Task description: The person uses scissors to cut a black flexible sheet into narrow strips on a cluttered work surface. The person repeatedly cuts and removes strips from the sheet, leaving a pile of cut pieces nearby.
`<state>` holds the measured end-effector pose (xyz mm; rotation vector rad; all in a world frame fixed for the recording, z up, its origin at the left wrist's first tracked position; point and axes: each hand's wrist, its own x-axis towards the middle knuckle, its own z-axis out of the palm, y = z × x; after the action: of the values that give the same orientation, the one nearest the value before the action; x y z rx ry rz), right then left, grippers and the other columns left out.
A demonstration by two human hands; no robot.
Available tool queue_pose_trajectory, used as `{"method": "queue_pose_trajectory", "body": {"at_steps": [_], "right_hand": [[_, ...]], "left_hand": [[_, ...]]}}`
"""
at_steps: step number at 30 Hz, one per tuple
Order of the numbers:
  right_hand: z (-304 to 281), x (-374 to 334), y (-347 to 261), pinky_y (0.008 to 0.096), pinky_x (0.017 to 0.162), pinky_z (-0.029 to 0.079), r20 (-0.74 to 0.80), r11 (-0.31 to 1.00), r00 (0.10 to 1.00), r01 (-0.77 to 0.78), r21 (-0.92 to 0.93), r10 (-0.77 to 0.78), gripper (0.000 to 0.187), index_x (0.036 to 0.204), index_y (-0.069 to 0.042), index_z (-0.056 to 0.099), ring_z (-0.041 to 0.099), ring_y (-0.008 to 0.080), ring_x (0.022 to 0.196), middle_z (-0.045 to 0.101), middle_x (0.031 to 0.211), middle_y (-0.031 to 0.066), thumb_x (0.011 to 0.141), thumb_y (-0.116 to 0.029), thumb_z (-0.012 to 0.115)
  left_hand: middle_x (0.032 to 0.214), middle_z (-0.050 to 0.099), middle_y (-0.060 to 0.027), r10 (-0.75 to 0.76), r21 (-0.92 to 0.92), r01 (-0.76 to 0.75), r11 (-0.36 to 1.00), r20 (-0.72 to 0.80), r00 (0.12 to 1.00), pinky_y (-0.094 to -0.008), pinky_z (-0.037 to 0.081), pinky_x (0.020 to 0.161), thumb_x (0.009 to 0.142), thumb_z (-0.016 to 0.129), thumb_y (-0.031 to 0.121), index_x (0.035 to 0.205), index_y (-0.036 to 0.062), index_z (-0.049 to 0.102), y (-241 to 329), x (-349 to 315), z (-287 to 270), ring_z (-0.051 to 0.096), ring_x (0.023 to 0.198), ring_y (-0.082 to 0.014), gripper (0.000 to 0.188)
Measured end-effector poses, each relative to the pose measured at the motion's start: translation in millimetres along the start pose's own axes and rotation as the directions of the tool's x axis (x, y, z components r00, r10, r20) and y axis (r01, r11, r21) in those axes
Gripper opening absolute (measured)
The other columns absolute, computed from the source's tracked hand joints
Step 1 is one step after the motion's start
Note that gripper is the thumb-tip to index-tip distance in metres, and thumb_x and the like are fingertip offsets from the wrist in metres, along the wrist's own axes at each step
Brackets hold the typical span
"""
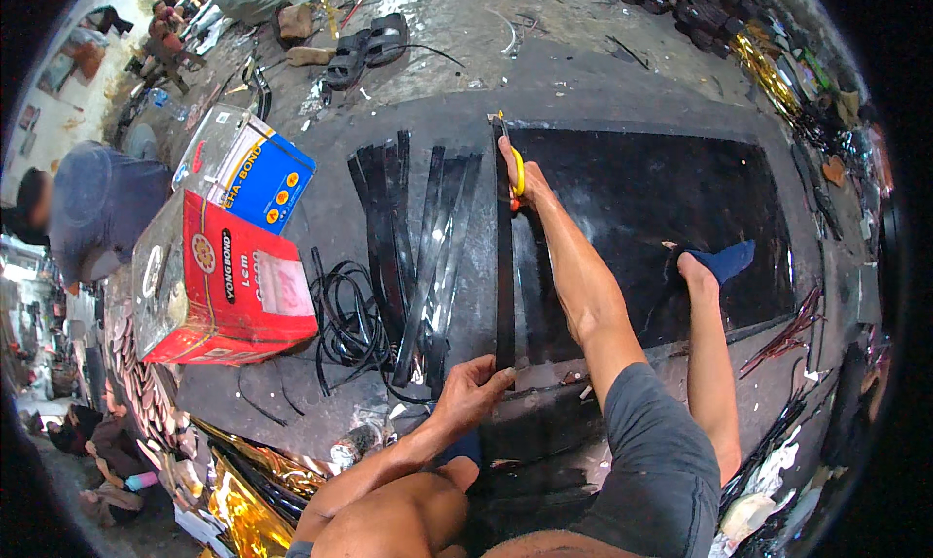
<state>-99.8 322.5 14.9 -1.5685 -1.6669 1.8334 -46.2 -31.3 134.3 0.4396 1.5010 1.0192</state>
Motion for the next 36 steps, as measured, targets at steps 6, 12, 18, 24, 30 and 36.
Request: {"method": "queue_pose_trajectory", "body": {"at_steps": [6, 12, 18, 24, 30, 36], "right_hand": [[-8, 10, -12, 0.0339, 0.042, 0.043, 0.108, 0.998, 0.994, -0.004, 0.069, -0.004, 0.088, 0.059, -0.002, 0.051, 0.053, 0.0194, 0.044, 0.05, 0.054, 0.0088, 0.068, -0.089, 0.043], [-4, 7, -10, 0.0334, 0.041, 0.046, 0.087, 0.991, 0.995, 0.039, 0.125, -0.05, 0.085, 0.066, -0.003, 0.051, 0.054, 0.0199, 0.042, 0.048, 0.051, 0.0066, 0.07, -0.088, 0.043], [-33, -74, 49, 0.0314, 0.039, 0.042, 0.146, 0.937, 0.976, 0.108, 0.332, -0.164, 0.081, 0.067, -0.004, 0.051, 0.049, 0.0187, 0.038, 0.048, 0.051, 0.0063, 0.081, -0.081, 0.031], [-33, -257, 119, 0.029, 0.037, 0.04, 0.238, 0.854, 0.959, 0.005, 0.521, -0.151, 0.083, 0.069, -0.006, 0.053, 0.047, 0.0166, 0.037, 0.047, 0.047, 0.0048, 0.083, -0.08, 0.02], [-74, -409, 156, 0.0269, 0.039, 0.043, 0.236, 0.841, 0.972, -0.128, 0.526, 0.001, 0.083, 0.076, -0.005, 0.051, 0.05, 0.0154, 0.039, 0.049, 0.052, 0.0045, 0.081, -0.082, 0.021], [-122, -475, 193, 0.0278, 0.04, 0.044, 0.133, 0.856, 0.988, -0.129, 0.5, 0.071, 0.084, 0.078, -0.002, 0.054, 0.051, 0.0165, 0.042, 0.048, 0.052, 0.0061, 0.084, -0.078, 0.02]], "left_hand": [[0.061, 0.051, 0.0012, -0.034, -0.055, 0.034, 0.998, 0.018, 0.999, -0.0249, 0.035, 0.048, 0.092, 0.06, 0.025, 0.078, 0.0042, 0.056, -7, -13, -5, 0.046, 0.055, -0.0064, 0.026], [0.061, 0.053, -0.0051, -0.113, 0.288, 0.164, 0.943, -0.184, 0.976, -0.0322, 0.042, 0.052, 0.091, 0.061, 0.03, 0.084, 0.0032, 0.057, -33, 0, -49, 0.054, 0.055, -0.0176, 0.028], [0.133, 0.045, -0.0211, 0.571, 0.936, -0.1, 0.337, -0.119, 0.812, -0.0467, 0.042, 0.096, 0.077, 0.068, 0.041, 0.13, 0.0022, 0.046, -5, 41, -79, 0.046, 0.12, -0.0377, 0.069], [0.151, 0.03, -0.0079, 0.504, 0.906, -0.38, -0.186, 0.42, 0.755, -0.0458, 0.024, 0.113, 0.085, 0.06, 0.039, 0.144, 0.0136, 0.033, -9, 151, -91, 0.025, 0.14, -0.0298, 0.07], [0.156, 0.021, 0.0018, 0.369, 0.95, -0.219, -0.221, 0.289, 0.883, -0.0506, 0.013, 0.114, 0.09, 0.045, 0.052, 0.149, 0.0232, 0.025, -10, 170, -120, 0.02, 0.143, -0.0199, 0.069], [0.144, 0.041, -0.0105, 0.423, 0.924, 0.147, -0.352, 0.018, 0.906, -0.0533, 0.015, 0.113, 0.079, 0.059, 0.039, 0.128, 0.0117, 0.055, 25, 158, -102, 0.027, 0.138, -0.0319, 0.056]]}}
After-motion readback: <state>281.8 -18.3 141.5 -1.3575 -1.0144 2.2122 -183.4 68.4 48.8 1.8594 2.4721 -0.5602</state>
